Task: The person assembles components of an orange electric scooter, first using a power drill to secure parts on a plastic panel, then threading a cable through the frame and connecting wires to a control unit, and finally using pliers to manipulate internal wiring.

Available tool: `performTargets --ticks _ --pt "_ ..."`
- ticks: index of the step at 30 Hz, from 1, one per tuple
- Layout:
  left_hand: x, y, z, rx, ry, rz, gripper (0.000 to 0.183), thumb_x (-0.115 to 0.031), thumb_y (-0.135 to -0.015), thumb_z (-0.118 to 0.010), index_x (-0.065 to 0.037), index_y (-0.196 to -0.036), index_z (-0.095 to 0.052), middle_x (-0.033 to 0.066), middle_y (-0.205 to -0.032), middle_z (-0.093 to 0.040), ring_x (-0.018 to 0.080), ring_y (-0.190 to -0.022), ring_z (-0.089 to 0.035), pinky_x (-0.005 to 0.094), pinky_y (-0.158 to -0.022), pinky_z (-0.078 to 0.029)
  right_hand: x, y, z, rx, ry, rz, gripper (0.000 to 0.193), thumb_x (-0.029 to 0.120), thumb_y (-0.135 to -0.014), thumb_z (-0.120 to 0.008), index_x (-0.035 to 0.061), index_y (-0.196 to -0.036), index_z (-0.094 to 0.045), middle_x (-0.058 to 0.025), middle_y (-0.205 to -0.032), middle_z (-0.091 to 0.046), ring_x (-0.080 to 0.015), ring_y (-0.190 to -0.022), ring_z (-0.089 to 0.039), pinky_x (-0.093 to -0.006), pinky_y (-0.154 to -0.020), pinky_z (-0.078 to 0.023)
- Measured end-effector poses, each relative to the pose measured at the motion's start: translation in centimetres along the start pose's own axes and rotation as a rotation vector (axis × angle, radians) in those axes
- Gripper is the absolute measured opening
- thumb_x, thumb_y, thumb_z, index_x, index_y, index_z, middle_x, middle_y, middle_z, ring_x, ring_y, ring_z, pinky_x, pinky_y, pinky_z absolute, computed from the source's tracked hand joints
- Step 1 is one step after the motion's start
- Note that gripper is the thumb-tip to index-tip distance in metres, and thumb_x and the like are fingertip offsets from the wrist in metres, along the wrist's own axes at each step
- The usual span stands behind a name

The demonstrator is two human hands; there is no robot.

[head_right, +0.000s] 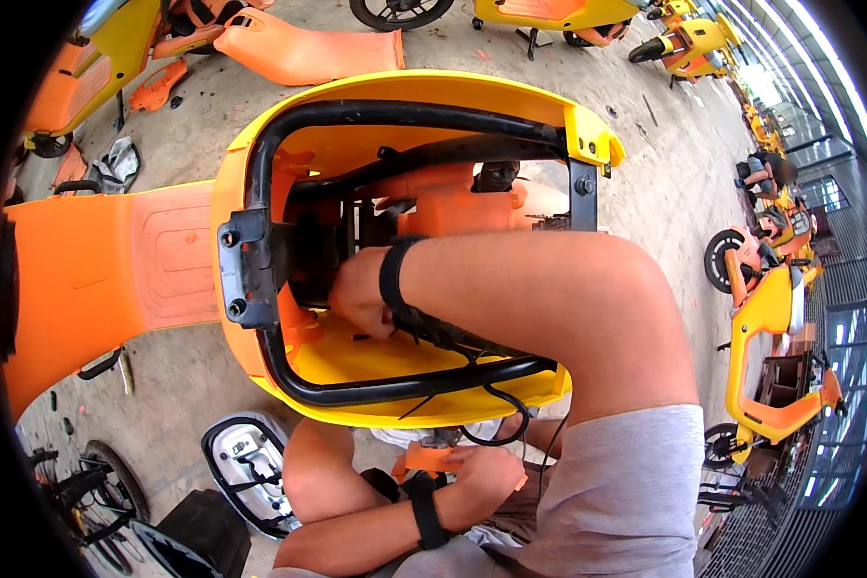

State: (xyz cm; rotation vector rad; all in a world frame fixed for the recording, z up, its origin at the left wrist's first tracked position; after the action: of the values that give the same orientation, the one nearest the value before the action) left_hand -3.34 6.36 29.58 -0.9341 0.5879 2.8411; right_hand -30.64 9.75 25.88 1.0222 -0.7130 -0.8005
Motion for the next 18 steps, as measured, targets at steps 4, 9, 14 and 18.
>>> performTargets --ticks 4,9,14,18 --pt "-0.2 0.2 0.8 0.110 -0.150 0.132 0.022 -0.011 -0.081 -0.061 -0.004 -0.097 -0.075 0.0150 -0.092 -0.073 0.0356 -0.081 -0.071 0.0601 -0.051 -0.056 0.7 1.3 2.1 0.117 0.006 -0.006 0.018 0.020 -0.061 -0.078 0.0168 -0.078 -0.073 -0.0005 -0.082 -0.070 -0.0213 -0.075 -0.065 -0.0386 -0.065 -0.051" --pt "-0.2 0.2 0.9 0.163 -0.010 0.028 0.023 -0.012 -0.080 -0.062 -0.004 -0.097 -0.075 0.0178 -0.093 -0.072 0.0418 -0.082 -0.070 0.0624 -0.051 -0.055 2.1 4.2 1.3 -0.145 0.095 -0.047 0.026 0.015 -0.061 -0.079 0.0119 -0.087 -0.077 -0.0094 -0.091 -0.073 -0.0291 -0.087 -0.069 -0.0408 -0.071 -0.056" --pt "0.3 -0.4 -0.9 0.080 -0.037 0.151 0.023 -0.012 -0.079 -0.063 -0.004 -0.097 -0.076 0.0146 -0.093 -0.073 0.0364 -0.079 -0.071 0.0622 -0.051 -0.055 3.1 8.9 5.5 -0.146 -0.067 -0.071 0.022 0.009 -0.065 -0.073 0.0072 -0.086 -0.077 -0.0156 -0.087 -0.072 -0.0312 -0.083 -0.069 -0.0430 -0.070 -0.055" --pt "-1.0 0.8 0.0 0.000 -0.083 -0.036 0.020 -0.010 -0.075 -0.066 -0.006 -0.090 -0.077 0.0108 -0.083 -0.073 0.0292 -0.074 -0.071 0.0572 -0.047 -0.055 2.8 16.9 5.8 -0.394 -0.240 -0.172 0.019 0.012 -0.080 -0.062 -0.0008 -0.090 -0.072 -0.0154 -0.084 -0.071 -0.0351 -0.081 -0.067 -0.0442 -0.070 -0.053"
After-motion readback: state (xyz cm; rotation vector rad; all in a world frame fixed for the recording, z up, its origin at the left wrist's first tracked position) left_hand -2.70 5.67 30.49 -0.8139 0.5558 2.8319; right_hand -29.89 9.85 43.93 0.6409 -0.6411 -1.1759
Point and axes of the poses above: each hand's wrist, its own y-axis away from the middle knuckle, its own z-axis out of the back of the hand, x = y × z, the point moved 4 cm from there along -y, towards the middle knuckle
